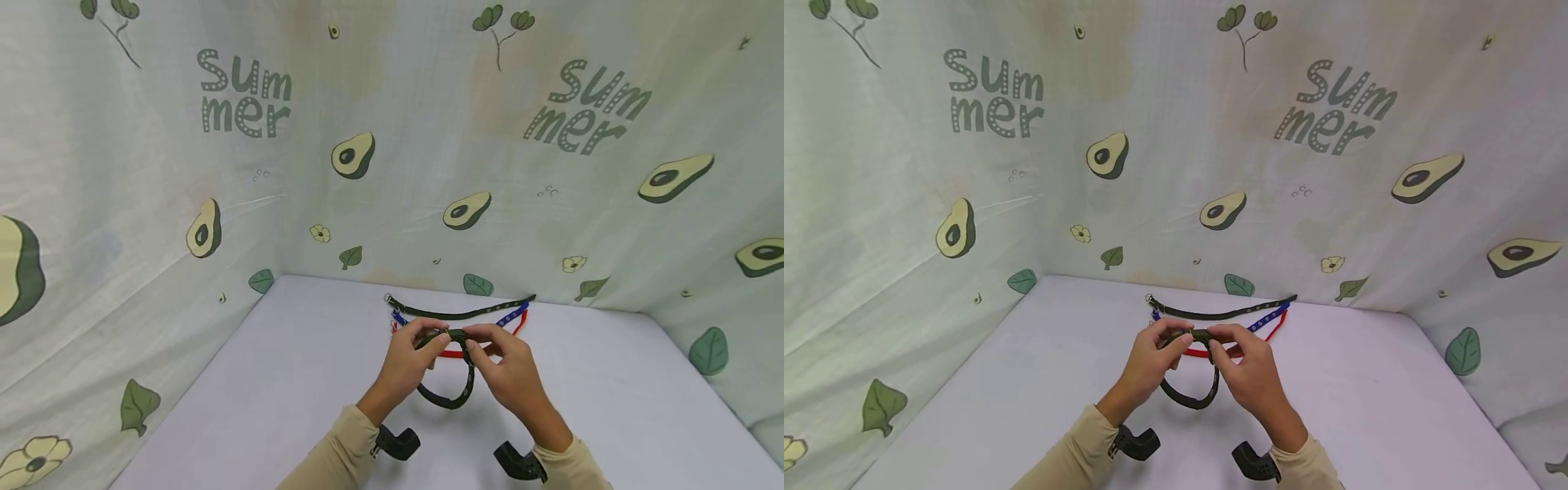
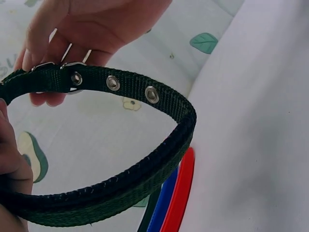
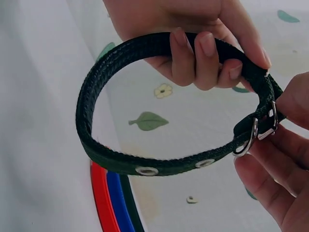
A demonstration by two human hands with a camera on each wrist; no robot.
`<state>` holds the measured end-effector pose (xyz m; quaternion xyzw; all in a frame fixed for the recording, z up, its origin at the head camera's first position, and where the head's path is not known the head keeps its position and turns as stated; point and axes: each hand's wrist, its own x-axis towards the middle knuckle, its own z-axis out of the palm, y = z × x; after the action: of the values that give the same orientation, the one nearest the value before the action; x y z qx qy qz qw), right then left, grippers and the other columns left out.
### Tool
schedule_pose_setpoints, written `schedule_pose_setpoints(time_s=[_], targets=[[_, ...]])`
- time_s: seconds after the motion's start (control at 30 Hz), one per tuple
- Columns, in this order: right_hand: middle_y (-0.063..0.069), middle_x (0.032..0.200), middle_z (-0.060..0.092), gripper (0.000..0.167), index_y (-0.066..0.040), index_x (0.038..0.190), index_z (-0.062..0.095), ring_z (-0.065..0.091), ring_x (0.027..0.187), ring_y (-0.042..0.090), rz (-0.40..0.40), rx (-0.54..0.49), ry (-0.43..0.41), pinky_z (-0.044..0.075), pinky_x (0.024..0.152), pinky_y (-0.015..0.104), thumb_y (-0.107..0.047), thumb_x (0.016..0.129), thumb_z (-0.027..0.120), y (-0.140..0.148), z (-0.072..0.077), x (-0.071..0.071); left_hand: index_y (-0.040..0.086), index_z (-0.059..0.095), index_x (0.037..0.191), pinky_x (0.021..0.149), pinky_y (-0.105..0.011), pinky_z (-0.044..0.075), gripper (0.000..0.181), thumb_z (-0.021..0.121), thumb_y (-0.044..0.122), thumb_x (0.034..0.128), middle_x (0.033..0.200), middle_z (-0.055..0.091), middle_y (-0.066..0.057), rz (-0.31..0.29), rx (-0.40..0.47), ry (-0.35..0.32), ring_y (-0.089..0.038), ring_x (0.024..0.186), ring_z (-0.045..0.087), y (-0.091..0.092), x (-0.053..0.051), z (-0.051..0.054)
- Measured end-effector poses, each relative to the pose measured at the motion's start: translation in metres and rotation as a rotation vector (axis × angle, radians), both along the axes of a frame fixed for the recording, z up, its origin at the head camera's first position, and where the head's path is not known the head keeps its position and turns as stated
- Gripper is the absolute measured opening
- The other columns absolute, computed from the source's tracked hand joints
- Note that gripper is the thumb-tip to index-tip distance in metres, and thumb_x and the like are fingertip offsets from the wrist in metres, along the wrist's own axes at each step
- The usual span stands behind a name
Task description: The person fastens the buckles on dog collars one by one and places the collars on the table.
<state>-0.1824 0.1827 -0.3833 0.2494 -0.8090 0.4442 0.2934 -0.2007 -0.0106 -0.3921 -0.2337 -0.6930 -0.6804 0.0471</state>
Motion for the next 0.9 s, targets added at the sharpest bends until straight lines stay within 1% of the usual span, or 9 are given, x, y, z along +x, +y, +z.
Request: schedule_pose_setpoints(time_s=[0.17, 0.27, 0.37, 0.47, 0.6, 0.73, 0.83, 0.9], targets=[[0.001, 0.104, 0.073, 0.024, -0.009, 0.113, 0.072, 0.068, 0.089, 0.017, 0.000, -0.003, -0.010, 0.055, 0.071, 0.022, 0.002, 0.091, 0.069, -0.001, 0.000, 0.002, 0.007, 0.066, 0.117, 0.059, -0.023, 0.046, 0.021, 0.063, 0.019, 0.1002, 0.081, 0.057, -0.005, 0.002, 0.036, 0.004, -0.013, 0.062, 0.051, 0.001, -0.002, -0.001], [0.000, 0.105, 0.072, 0.024, -0.009, 0.113, 0.072, 0.068, 0.089, 0.016, -0.006, -0.014, -0.027, 0.056, 0.073, 0.023, 0.001, 0.091, 0.071, -0.002, 0.000, 0.003, 0.006, 0.065, 0.117, 0.059, -0.023, 0.046, 0.020, 0.060, 0.017, 0.1015, 0.083, 0.057, -0.015, -0.002, 0.054, 0.010, -0.012, 0.061, 0.050, 0.001, -0.003, -0.001], [-0.003, 0.106, 0.071, 0.024, -0.010, 0.114, 0.070, 0.069, 0.091, 0.014, 0.007, -0.029, -0.065, 0.057, 0.073, 0.026, -0.003, 0.091, 0.072, -0.004, -0.001, 0.005, 0.002, 0.064, 0.117, 0.058, -0.022, 0.046, 0.020, 0.058, 0.015, 0.1027, 0.086, 0.057, -0.023, -0.008, 0.076, 0.012, -0.012, 0.059, 0.049, 0.000, -0.002, -0.001], [-0.002, 0.107, 0.070, 0.029, -0.009, 0.117, 0.067, 0.068, 0.091, 0.014, 0.028, -0.031, -0.090, 0.058, 0.073, 0.029, -0.005, 0.089, 0.075, -0.006, -0.002, 0.006, -0.002, 0.062, 0.117, 0.057, -0.021, 0.046, 0.022, 0.055, 0.015, 0.1038, 0.088, 0.057, -0.025, -0.015, 0.094, 0.004, -0.012, 0.059, 0.048, -0.001, -0.003, -0.002], [-0.002, 0.110, 0.069, 0.036, -0.010, 0.119, 0.066, 0.067, 0.089, 0.013, 0.022, -0.012, -0.073, 0.058, 0.073, 0.031, -0.003, 0.086, 0.078, -0.009, -0.003, 0.007, -0.005, 0.058, 0.118, 0.056, -0.020, 0.044, 0.025, 0.052, 0.015, 0.1054, 0.088, 0.058, -0.023, -0.032, 0.123, -0.004, -0.012, 0.059, 0.048, -0.002, -0.002, -0.001], [-0.003, 0.109, 0.068, 0.037, -0.010, 0.118, 0.069, 0.067, 0.088, 0.013, -0.016, 0.000, -0.039, 0.058, 0.073, 0.028, 0.003, 0.085, 0.077, -0.013, -0.005, 0.008, -0.004, 0.056, 0.117, 0.053, -0.020, 0.041, 0.022, 0.051, 0.015, 0.1054, 0.086, 0.059, -0.014, -0.047, 0.160, -0.018, -0.012, 0.059, 0.048, -0.003, 0.000, 0.000], [-0.001, 0.106, 0.068, 0.038, -0.009, 0.116, 0.071, 0.067, 0.087, 0.017, -0.043, -0.009, -0.016, 0.057, 0.072, 0.025, 0.009, 0.083, 0.074, -0.016, -0.006, 0.009, -0.002, 0.055, 0.118, 0.053, -0.020, 0.041, 0.022, 0.050, 0.015, 0.1056, 0.086, 0.059, -0.010, -0.060, 0.170, -0.030, -0.013, 0.059, 0.048, -0.003, 0.001, -0.001], [0.002, 0.103, 0.067, 0.037, -0.006, 0.114, 0.072, 0.066, 0.086, 0.021, -0.059, -0.017, 0.003, 0.056, 0.071, 0.024, 0.013, 0.082, 0.072, -0.018, -0.004, 0.011, -0.003, 0.054, 0.119, 0.053, -0.020, 0.042, 0.023, 0.050, 0.015, 0.1058, 0.086, 0.059, -0.010, -0.064, 0.166, -0.032, -0.013, 0.059, 0.048, -0.003, 0.002, -0.001]])
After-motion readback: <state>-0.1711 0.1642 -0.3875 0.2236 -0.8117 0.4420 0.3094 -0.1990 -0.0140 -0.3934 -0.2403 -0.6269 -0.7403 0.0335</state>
